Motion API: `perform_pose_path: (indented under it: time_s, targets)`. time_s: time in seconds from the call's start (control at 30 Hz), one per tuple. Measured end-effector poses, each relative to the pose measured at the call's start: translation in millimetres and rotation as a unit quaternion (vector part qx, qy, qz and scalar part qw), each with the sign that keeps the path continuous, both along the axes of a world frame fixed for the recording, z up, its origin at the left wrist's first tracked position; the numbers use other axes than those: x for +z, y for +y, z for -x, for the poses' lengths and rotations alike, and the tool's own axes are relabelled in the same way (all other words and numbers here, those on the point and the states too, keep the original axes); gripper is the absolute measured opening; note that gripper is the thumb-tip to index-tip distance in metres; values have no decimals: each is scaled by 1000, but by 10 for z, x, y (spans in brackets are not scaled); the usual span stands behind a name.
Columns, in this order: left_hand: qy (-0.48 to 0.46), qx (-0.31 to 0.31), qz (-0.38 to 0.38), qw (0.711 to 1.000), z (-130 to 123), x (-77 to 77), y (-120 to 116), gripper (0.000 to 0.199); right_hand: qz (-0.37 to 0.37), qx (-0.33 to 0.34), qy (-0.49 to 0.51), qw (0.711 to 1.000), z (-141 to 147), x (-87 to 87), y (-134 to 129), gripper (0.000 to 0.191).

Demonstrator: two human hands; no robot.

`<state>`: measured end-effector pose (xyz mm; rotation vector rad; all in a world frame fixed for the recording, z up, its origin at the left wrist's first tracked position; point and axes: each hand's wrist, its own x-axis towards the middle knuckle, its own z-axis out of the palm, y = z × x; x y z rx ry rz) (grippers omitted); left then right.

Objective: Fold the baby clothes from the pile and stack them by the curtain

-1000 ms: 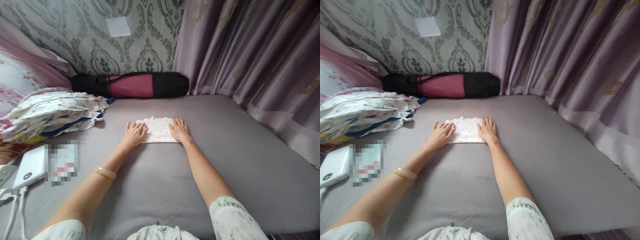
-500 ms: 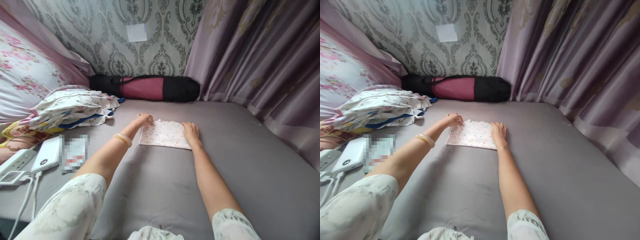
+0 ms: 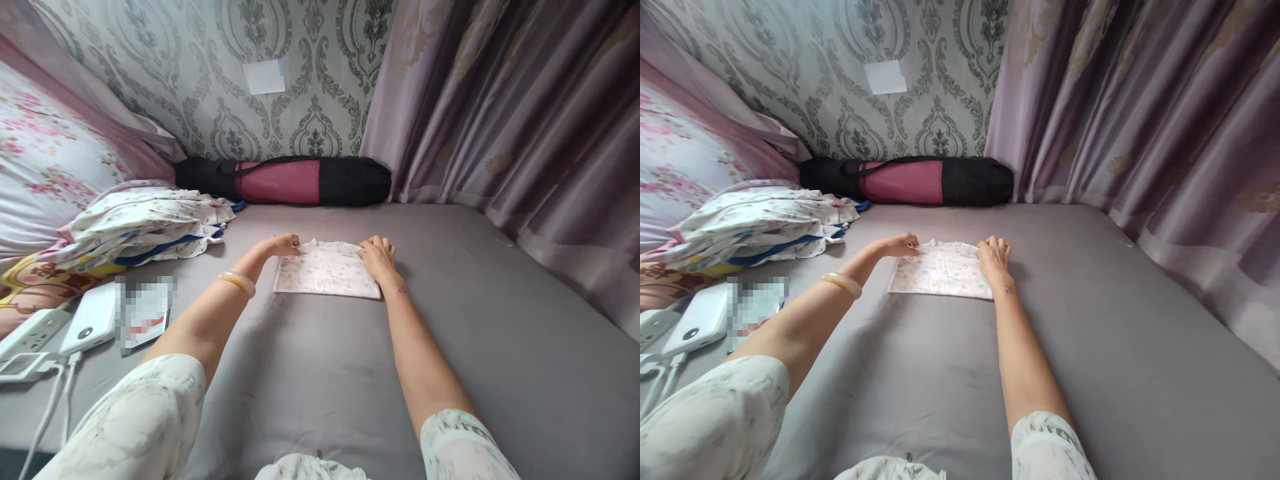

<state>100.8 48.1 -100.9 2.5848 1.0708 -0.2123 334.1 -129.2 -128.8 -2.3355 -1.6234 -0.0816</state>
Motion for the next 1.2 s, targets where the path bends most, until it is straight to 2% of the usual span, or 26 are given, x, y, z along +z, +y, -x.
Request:
perform_pose_path:
  time_s: [0.07,0.17,0.27,0.37,0.47,0.53,0.67,0.77,0.83,0.9,0.97,1.1,1.2]
  targets:
    - [-49,-16,39,998,102,103,-18,32,-8,26,33,999,-39,127,-48,23]
    - [-122,-49,122,984,276,338,-53,31,-23,90,131,987,-113,352,-160,22]
    - [-166,-73,203,962,433,639,-132,32,-67,138,228,961,-163,578,-297,22]
    - [-159,-91,272,945,539,912,-236,31,-104,168,321,926,-177,753,-430,29]
    - [-138,-95,293,942,587,1061,-312,29,-106,190,388,896,-178,840,-514,35]
    - [-154,-84,254,951,587,1086,-336,27,-117,183,398,892,-177,849,-519,37]
    - [-248,-49,107,962,514,1024,-331,27,-205,139,333,910,-154,814,-417,37]
    - [-341,-29,21,939,429,903,-285,31,-281,99,243,923,-126,783,-333,32]
    - [-378,-24,-40,925,392,787,-250,30,-292,86,208,930,-121,760,-311,28]
    - [-367,-32,-94,925,390,646,-237,31,-255,99,202,941,-135,728,-317,24]
    - [-318,-56,-121,939,428,489,-260,33,-173,128,212,953,-162,694,-338,21]
    - [-212,-120,-110,964,569,195,-399,35,-3,169,240,956,-201,648,-368,22]
    - [-170,-125,-99,973,667,61,-522,34,63,174,247,951,-199,638,-369,21]
